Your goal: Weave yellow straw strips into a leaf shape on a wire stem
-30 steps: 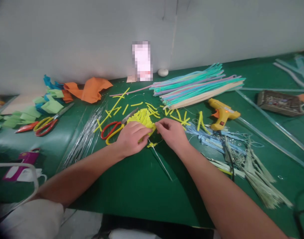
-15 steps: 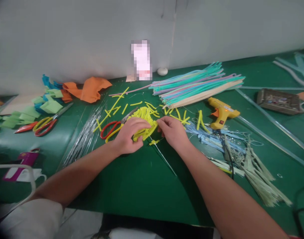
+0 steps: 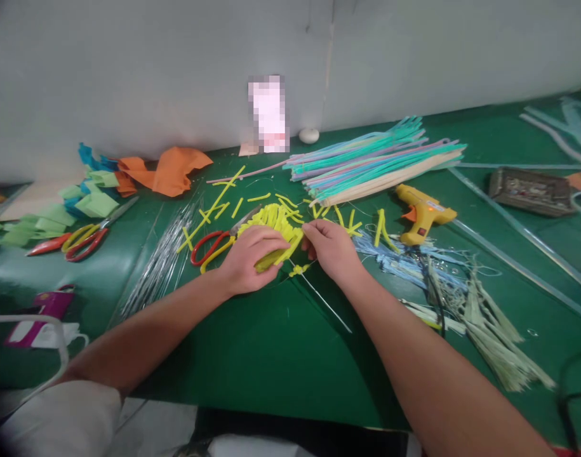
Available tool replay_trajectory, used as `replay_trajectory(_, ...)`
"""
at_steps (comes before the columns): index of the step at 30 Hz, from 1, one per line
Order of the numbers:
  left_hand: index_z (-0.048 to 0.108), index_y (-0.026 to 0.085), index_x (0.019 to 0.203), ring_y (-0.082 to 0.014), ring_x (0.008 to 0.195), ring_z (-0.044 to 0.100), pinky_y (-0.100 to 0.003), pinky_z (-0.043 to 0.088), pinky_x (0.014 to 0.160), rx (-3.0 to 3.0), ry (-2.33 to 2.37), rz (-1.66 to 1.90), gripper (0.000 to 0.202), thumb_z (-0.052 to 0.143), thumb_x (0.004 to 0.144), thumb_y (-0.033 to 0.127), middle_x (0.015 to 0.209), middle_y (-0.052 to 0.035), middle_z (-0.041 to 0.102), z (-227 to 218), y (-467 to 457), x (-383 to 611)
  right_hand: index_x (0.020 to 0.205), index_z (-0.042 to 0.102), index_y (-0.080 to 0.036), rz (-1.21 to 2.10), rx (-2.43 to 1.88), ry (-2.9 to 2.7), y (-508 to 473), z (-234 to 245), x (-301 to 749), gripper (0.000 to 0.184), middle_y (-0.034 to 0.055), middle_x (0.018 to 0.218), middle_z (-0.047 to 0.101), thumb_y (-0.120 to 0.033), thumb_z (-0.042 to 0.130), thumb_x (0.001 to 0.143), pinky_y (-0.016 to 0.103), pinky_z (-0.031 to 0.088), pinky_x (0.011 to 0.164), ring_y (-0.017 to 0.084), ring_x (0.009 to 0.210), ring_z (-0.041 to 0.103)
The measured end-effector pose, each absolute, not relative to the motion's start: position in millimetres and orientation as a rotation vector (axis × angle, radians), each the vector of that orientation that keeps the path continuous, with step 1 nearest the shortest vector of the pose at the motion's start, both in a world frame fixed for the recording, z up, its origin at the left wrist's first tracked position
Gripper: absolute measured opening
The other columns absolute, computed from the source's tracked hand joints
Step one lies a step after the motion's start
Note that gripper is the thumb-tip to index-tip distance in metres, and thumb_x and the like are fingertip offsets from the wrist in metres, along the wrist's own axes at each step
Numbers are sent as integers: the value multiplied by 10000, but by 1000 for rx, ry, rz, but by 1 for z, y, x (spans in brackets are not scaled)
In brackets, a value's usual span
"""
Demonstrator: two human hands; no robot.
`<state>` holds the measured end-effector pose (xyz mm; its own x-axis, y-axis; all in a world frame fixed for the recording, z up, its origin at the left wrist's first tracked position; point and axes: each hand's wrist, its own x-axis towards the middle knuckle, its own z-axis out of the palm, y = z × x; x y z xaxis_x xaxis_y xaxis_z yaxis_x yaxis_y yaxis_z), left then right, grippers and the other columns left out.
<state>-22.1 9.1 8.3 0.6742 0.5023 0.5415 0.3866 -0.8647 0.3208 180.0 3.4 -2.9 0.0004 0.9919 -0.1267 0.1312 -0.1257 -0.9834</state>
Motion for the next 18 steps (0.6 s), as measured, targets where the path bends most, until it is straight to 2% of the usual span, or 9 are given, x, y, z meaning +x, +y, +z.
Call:
replay_trajectory(3, 621, 184, 1015, -185, 888, 627, -348, 494, 811, 2700, 711, 1052, 184, 562, 843, 154, 950, -61, 685, 9, 9, -22, 644, 569, -199, 1248, -1401, -1242, 3, -4, 179, 287, -29, 571, 591, -391, 568, 857, 242, 374, 487, 84, 452, 481)
replay_trajectory(5, 630, 179, 939, -170, 812, 607, -329, 479, 754, 2749, 743, 1055, 92, 580, 864, 197, 880, -49, 678, 10, 9, -22, 648, 568, -198, 1251, -1402, -1229, 3, -4, 179, 282, -29, 573, 591, -388, 570, 856, 238, 371, 484, 82, 453, 481)
replay_trajectory(9, 632, 163, 876, -192, 813, 575, -350, 461, 747, 2908, 813, 913, 169, 636, 843, 329, 874, -64, 659, 11, 8, -23, 648, 563, -198, 1241, -1406, -1200, 3, -3, 178, 273, -27, 569, 578, -371, 564, 859, 237, 372, 480, 84, 452, 481)
replay_trajectory(14, 592, 174, 812, -189, 814, 565, -344, 462, 750, 2936, 811, 849, 21, 575, 802, 164, 860, -51, 658, 11, 7, -23, 651, 554, -200, 1222, -1406, -1199, 3, -4, 179, 273, -26, 576, 574, -369, 559, 866, 234, 373, 471, 85, 456, 484)
replay_trajectory(18, 516, 194, 797, -180, 835, 595, -344, 491, 768, 2774, 844, 1124, 104, 570, 763, 112, 852, -38, 650, 13, 13, -28, 681, 566, -203, 1225, -1396, -1129, 3, -6, 179, 251, -25, 585, 575, -376, 568, 863, 231, 376, 463, 90, 465, 490)
